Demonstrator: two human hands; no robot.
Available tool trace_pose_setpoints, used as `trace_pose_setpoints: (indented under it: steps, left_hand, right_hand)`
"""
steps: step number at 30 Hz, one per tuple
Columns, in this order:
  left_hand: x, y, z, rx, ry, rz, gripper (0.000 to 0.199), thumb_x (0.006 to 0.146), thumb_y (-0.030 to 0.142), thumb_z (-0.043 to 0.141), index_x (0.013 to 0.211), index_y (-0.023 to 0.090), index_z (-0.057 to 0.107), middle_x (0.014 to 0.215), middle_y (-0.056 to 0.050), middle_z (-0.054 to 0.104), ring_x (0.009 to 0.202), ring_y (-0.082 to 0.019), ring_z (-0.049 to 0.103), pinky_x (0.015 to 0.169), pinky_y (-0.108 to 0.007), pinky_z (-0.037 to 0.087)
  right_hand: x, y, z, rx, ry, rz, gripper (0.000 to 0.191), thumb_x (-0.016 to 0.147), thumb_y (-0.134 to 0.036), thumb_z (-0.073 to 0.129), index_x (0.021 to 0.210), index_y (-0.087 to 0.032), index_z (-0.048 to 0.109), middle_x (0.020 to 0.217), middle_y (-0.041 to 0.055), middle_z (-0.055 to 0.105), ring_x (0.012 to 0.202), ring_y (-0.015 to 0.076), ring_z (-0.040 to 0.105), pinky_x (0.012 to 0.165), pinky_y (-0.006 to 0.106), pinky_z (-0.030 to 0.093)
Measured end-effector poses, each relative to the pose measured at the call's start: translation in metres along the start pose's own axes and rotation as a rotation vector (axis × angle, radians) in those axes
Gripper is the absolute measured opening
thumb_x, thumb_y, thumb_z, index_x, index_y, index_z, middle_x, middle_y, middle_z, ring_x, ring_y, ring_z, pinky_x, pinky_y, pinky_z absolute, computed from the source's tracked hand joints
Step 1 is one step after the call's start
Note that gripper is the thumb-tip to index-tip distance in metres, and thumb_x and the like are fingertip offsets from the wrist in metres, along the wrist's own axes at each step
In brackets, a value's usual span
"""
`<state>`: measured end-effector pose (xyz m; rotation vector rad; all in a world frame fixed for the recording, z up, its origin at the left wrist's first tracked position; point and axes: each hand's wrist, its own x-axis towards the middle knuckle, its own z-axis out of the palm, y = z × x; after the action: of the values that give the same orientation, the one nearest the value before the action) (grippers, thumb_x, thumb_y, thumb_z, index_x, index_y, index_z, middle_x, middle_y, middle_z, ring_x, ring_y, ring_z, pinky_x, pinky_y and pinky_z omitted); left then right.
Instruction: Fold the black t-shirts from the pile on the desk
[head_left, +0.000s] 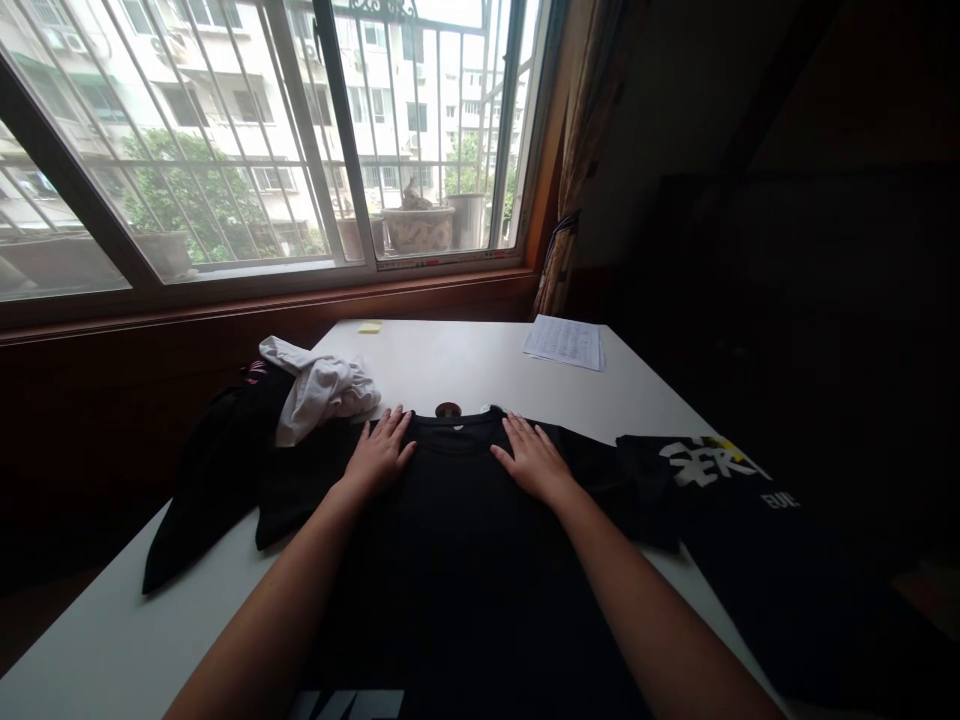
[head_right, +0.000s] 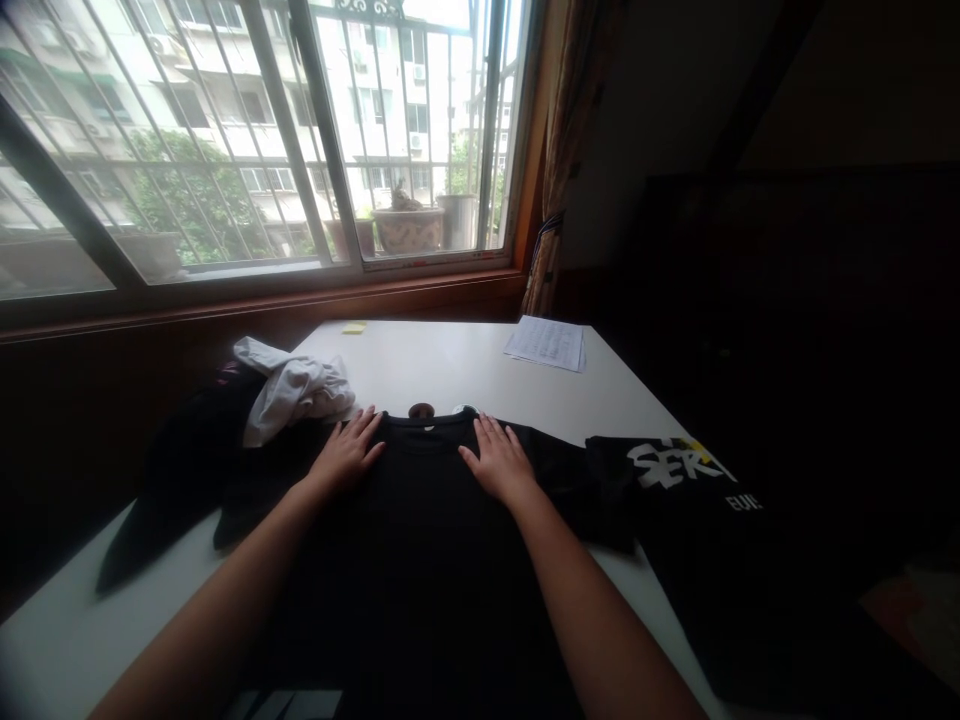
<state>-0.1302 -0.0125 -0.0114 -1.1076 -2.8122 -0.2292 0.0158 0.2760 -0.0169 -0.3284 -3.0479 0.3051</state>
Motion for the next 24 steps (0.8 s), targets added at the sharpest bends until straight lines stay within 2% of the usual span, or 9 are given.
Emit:
trace_pose_setpoints:
  steps: [4, 7, 11, 14, 17, 21, 24]
  left_hand:
    - [-0.003, 0.006, -0.008, -0.047, -0.016, 0.284, 0.051, 0.106, 0.029, 0.031, 0.157, 0.031, 0.036, 0.168, -0.003, 0.024, 0.157, -0.026, 0.016, 0.124, -0.059, 0.022]
    - [-0.003, 0.012, -0.01, -0.085, -0.059, 0.42, 0.048, 0.107, 0.036, 0.033, 0.155, 0.034, 0.039, 0.164, -0.001, 0.033, 0.155, -0.024, 0.023, 0.125, -0.056, 0.02]
    - [-0.001, 0.017, -0.007, -0.086, -0.099, 0.422, 0.054, 0.106, 0.051, 0.035, 0.156, 0.032, 0.037, 0.163, -0.001, 0.035, 0.154, -0.024, 0.025, 0.127, -0.054, 0.014]
    - [-0.001, 0.016, -0.006, -0.089, -0.096, 0.415, 0.055, 0.105, 0.053, 0.036, 0.156, 0.031, 0.037, 0.163, -0.001, 0.034, 0.154, -0.024, 0.025, 0.127, -0.053, 0.013]
    - [-0.001, 0.015, -0.007, -0.101, -0.097, 0.408, 0.054, 0.105, 0.054, 0.035, 0.156, 0.033, 0.038, 0.163, -0.001, 0.036, 0.154, -0.023, 0.026, 0.127, -0.052, 0.013]
    - [-0.003, 0.014, -0.009, -0.112, -0.105, 0.397, 0.053, 0.105, 0.053, 0.036, 0.155, 0.035, 0.038, 0.162, 0.0, 0.037, 0.154, -0.022, 0.027, 0.128, -0.049, 0.013]
    - [-0.003, 0.014, -0.01, -0.112, -0.1, 0.398, 0.052, 0.105, 0.052, 0.037, 0.155, 0.035, 0.039, 0.162, 0.001, 0.038, 0.153, -0.022, 0.028, 0.128, -0.049, 0.013]
  right_hand:
    - [-0.002, 0.002, 0.0, -0.007, 0.018, -0.026, 0.072, 0.103, -0.06, 0.027, 0.163, -0.021, 0.024, 0.17, 0.0061, 0.016, 0.157, 0.0241, 0.015, 0.127, 0.049, 0.012]
    - [-0.004, -0.002, -0.005, -0.019, 0.075, -0.098, 0.063, 0.104, -0.051, 0.033, 0.161, -0.023, 0.031, 0.17, 0.0044, 0.017, 0.156, 0.0284, 0.016, 0.126, 0.053, 0.016]
    - [-0.005, -0.025, -0.01, 0.02, 0.17, -0.421, 0.056, 0.104, -0.032, 0.035, 0.158, -0.02, 0.037, 0.168, 0.0038, 0.024, 0.156, 0.0242, 0.018, 0.128, 0.046, 0.017]
    - [-0.006, -0.045, -0.006, 0.078, 0.099, -0.567, 0.059, 0.105, -0.043, 0.036, 0.16, -0.023, 0.033, 0.167, 0.0044, 0.027, 0.155, 0.0234, 0.023, 0.127, 0.046, 0.021]
    - [-0.006, -0.054, -0.001, 0.076, 0.014, -0.538, 0.065, 0.104, -0.057, 0.037, 0.16, -0.025, 0.032, 0.167, 0.0048, 0.028, 0.154, 0.025, 0.024, 0.127, 0.049, 0.02]
    - [-0.007, -0.051, -0.001, 0.066, -0.004, -0.471, 0.065, 0.103, -0.06, 0.036, 0.159, -0.026, 0.035, 0.168, 0.0055, 0.026, 0.155, 0.0241, 0.023, 0.127, 0.046, 0.018]
    - [-0.008, -0.049, -0.003, 0.066, 0.0, -0.428, 0.066, 0.102, -0.062, 0.038, 0.159, -0.028, 0.035, 0.17, 0.0055, 0.019, 0.154, 0.0251, 0.023, 0.126, 0.045, 0.02]
